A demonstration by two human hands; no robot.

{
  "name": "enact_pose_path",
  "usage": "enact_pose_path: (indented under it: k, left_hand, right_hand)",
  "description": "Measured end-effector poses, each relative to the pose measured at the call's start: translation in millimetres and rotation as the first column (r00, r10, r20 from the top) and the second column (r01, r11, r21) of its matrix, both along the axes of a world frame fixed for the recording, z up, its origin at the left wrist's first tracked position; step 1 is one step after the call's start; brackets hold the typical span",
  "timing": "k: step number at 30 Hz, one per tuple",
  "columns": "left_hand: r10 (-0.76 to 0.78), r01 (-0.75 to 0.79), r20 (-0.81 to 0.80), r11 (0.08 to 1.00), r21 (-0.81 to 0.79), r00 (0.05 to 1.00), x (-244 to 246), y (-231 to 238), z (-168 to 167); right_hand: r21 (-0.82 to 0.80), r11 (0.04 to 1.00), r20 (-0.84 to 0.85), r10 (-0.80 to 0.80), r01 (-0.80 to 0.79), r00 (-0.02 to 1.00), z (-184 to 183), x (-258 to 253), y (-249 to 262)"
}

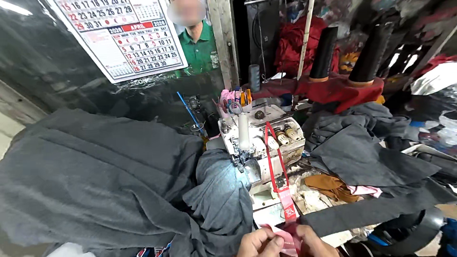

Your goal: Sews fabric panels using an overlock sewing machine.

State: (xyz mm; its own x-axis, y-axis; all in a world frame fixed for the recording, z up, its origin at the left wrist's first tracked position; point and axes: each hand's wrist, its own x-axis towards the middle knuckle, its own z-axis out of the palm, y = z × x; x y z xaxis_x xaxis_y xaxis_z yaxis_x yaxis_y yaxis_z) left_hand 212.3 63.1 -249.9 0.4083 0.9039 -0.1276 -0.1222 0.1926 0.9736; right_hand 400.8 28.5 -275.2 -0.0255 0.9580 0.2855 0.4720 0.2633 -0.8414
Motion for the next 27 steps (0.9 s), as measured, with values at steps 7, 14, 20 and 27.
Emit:
enact_pose_path:
  k: [7,14,20,27]
  left_hand:
    - [0.118,-0.123,0.095,0.991,0.046,0.988,-9.0,-3.4,12.9]
    - [0.052,-0.04,-0.066,0.983,0.177,0.996,-32.0,-1.1,41.1]
    - [-0.251,0.388,-0.412,0.874,0.291,0.876,-42.2,13.5,48.5]
    - [-0.076,0.488,-0.768,0.811,0.323,0.636,-24.0,69.8,49.0]
  right_hand:
    - [-0.105,0.994,0.319,0.015,0.02,0.948,9.5,12.7,-11.4]
    - [-0.183,0.98,0.485,0.023,0.076,0.874,16.2,19.0,-20.6]
    - [-0.227,0.945,-0.098,0.22,-0.237,0.971,30.4,15.8,-22.4]
    - [-0.314,0.947,-0.512,-0.107,-0.07,0.853,-11.4,-26.0,-3.0]
